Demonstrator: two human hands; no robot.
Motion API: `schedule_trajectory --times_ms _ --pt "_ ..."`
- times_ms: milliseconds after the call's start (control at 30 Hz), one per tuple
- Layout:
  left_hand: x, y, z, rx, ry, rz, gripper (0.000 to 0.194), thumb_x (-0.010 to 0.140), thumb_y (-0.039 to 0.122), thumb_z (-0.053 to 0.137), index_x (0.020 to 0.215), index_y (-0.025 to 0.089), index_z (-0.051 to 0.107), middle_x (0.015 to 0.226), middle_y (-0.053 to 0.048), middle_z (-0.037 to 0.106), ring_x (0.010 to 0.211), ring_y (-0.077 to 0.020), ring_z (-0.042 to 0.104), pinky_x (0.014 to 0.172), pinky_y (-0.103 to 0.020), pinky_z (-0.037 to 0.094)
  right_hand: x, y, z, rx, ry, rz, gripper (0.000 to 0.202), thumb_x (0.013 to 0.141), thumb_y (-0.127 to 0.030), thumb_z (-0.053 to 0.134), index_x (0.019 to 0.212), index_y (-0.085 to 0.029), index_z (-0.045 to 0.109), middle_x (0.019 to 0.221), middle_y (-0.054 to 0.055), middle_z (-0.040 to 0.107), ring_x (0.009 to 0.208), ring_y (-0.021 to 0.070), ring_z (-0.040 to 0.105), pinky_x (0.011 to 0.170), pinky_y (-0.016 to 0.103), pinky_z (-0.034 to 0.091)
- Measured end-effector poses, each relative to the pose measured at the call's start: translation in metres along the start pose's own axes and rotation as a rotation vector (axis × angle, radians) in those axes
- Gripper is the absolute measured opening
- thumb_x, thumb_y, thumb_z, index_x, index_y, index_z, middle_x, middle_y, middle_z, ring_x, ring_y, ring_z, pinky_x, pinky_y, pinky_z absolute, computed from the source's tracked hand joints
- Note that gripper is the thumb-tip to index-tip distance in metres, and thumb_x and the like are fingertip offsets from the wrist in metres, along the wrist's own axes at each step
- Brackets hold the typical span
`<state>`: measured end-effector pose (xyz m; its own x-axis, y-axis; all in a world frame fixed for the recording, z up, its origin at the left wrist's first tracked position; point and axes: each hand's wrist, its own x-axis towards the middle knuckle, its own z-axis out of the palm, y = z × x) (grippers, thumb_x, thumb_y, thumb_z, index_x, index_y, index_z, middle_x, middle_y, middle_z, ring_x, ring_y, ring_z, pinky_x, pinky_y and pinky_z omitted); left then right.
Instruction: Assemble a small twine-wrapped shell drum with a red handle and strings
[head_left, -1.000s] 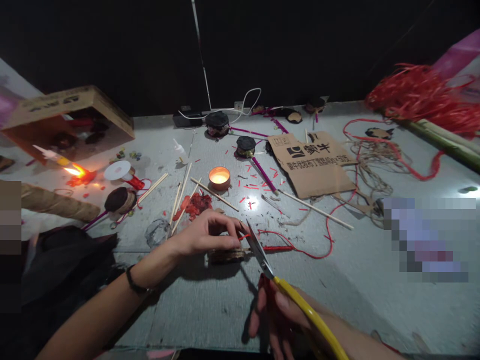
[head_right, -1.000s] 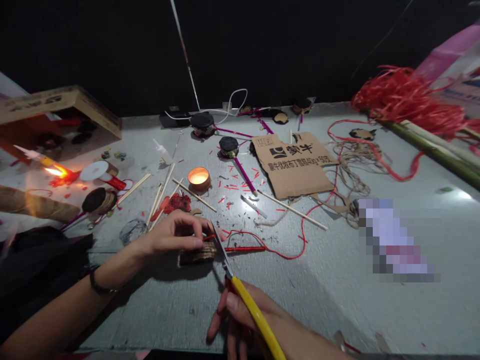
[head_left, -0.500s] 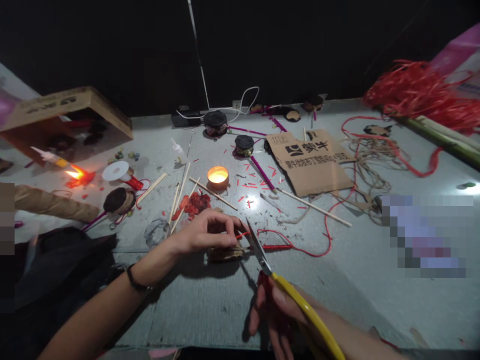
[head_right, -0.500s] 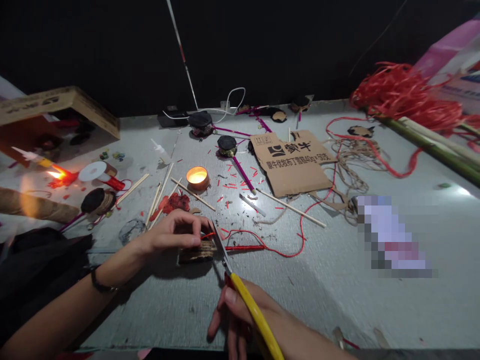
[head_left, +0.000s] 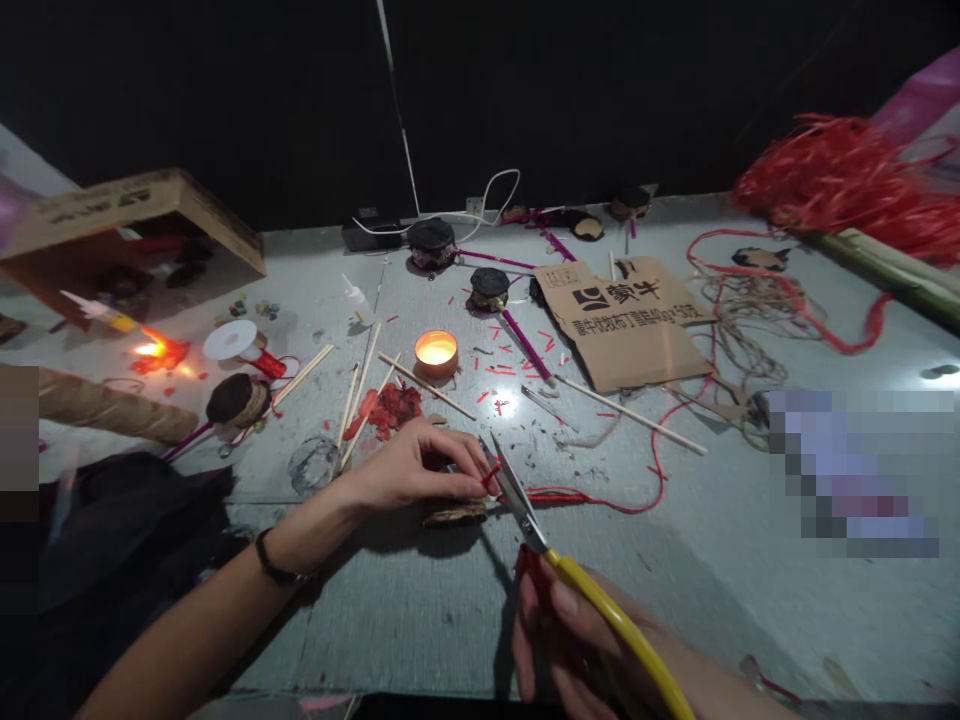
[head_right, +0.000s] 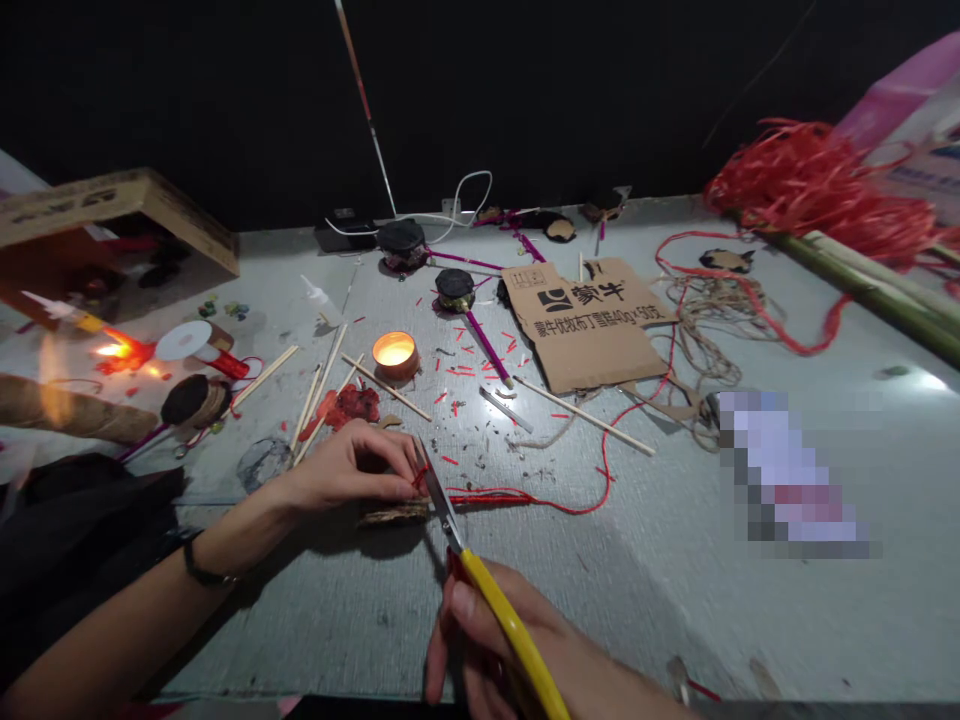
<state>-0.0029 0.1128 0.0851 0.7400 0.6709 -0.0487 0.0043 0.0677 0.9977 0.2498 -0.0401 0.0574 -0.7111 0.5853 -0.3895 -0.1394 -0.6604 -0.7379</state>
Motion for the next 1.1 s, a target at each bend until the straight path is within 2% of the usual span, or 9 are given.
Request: schedule_trajectory --times_ms 267,400,533,667,767,933,1100 --pt "-0.001 0.000 0.001 0.031 -0.003 0.011 0.014 0.089 0.030 0.088 0.082 0.018 0.087 0.086 -0.009 0.081 0.081 -0.0170 0.073 0.080 -0.031 0.058 0.002 0.020 -0.002 0.067 0.008 0.004 0.063 0.109 -0.076 0.042 0.114 -0.017 0.064 0.079 0.002 0.070 0.045 0.0040 0.043 0.039 0.016 0.029" --pt "-0.001 0.000 0.001 0.033 -0.010 0.004 0.012 0.090 0.028 0.087 0.082 0.018 0.087 0.087 -0.009 0.081 0.081 -0.0171 0.074 0.080 -0.030 0.058 -0.001 0.022 -0.002 0.029 0.024 0.033 0.064 0.110 -0.073 0.043 0.098 -0.015 0.070 0.066 -0.002 0.061 0.047 0.0044 0.043 0.041 0.015 0.029" --pt "-0.001 0.001 0.002 0.036 -0.004 -0.002 0.009 0.089 0.025 0.085 0.083 0.018 0.088 0.086 -0.009 0.082 0.081 -0.0169 0.073 0.079 -0.030 0.058 -0.001 0.027 0.000 0.072 0.087 0.044 0.056 0.108 -0.071 0.051 0.109 -0.017 0.068 0.068 -0.002 0.064 0.049 0.0060 0.048 0.043 0.016 0.034" --pt "-0.002 0.002 0.002 0.038 0.003 -0.006 0.007 0.088 0.022 0.084 0.083 0.018 0.088 0.085 -0.010 0.082 0.079 -0.0166 0.073 0.078 -0.030 0.058 0.004 0.031 0.003 0.130 0.127 0.017 0.058 0.106 -0.075 0.053 0.109 -0.019 0.067 0.063 -0.003 0.063 0.046 0.0070 0.049 0.040 0.017 0.035" --pt "-0.002 0.002 0.002 0.042 0.003 -0.010 0.007 0.088 0.022 0.085 0.083 0.018 0.088 0.085 -0.010 0.082 0.078 -0.0166 0.072 0.077 -0.030 0.057 0.008 0.029 0.004 0.152 0.078 0.017 0.060 0.107 -0.075 0.050 0.104 -0.017 0.064 0.061 -0.002 0.064 0.039 0.0051 0.045 0.036 0.015 0.031" --pt "-0.001 0.001 0.002 0.042 0.004 -0.018 0.008 0.089 0.023 0.085 0.083 0.018 0.088 0.084 -0.009 0.081 0.078 -0.0163 0.072 0.076 -0.029 0.057 0.010 0.027 0.000 0.106 -0.019 0.000 0.073 0.107 -0.078 0.043 0.082 -0.013 0.068 0.050 -0.004 0.050 0.036 0.0049 0.040 0.032 0.014 0.027" --pt "-0.002 0.001 0.002 0.047 0.001 -0.020 0.009 0.089 0.023 0.086 0.083 0.017 0.087 0.084 -0.009 0.080 0.078 -0.0166 0.072 0.077 -0.029 0.056 0.011 0.029 -0.003 0.073 -0.056 -0.015 0.081 0.108 -0.079 0.035 0.088 -0.010 0.072 0.053 -0.003 0.052 0.039 0.0049 0.041 0.035 0.014 0.028"
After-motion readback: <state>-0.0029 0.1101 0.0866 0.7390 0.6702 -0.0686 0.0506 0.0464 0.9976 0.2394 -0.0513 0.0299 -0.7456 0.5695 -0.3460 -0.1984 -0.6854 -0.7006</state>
